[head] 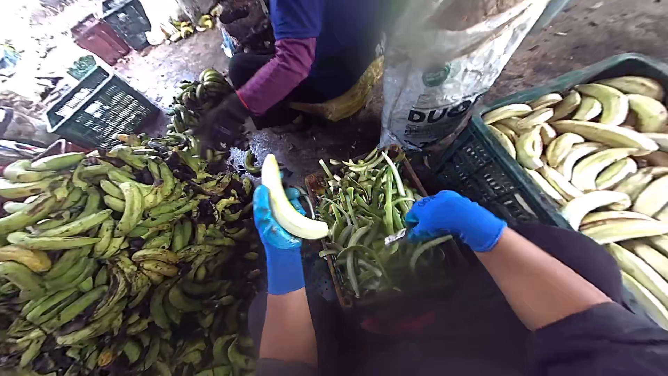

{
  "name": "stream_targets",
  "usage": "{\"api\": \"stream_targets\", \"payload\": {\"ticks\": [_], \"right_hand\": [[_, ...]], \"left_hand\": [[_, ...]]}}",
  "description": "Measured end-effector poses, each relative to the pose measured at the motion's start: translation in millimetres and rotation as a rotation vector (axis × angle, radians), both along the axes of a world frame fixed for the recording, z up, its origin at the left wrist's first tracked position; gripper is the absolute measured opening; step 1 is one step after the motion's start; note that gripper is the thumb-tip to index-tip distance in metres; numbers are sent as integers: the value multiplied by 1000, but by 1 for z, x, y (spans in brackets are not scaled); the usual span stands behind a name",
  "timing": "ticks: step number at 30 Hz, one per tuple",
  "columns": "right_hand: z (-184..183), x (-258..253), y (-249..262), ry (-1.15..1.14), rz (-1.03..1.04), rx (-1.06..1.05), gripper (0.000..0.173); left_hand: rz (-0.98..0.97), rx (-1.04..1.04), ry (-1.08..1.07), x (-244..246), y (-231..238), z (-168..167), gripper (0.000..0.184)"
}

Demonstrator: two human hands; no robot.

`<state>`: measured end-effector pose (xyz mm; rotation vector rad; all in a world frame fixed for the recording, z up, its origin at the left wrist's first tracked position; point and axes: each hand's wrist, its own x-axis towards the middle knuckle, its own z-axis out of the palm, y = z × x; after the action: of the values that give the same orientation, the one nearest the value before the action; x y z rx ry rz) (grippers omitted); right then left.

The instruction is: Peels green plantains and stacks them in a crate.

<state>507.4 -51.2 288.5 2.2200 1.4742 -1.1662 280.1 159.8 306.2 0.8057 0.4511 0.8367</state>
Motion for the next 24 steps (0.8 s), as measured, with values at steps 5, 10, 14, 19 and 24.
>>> {"api": "stream_targets", "payload": {"ticks": [5,10,14,19,24], "right_hand": [[39,19,-44,436,-209,516,36],[22,-14,-30,1006,-284,848,50],[13,-53,-16,1103,-363,888,42],[20,-65,-14,981,-486,938,42],[16,-67,-13,1038,-445,923,40]], "left_hand": [[-118,-102,-122,7,-5,-2,49],[-157,-133,-42,48,-38,2,45],[-200,-58,132,69,-60,-7,39],[-361,-203,1,72,-64,-20,47],[-401,-188,-86,59,-63,-32,42]]}}
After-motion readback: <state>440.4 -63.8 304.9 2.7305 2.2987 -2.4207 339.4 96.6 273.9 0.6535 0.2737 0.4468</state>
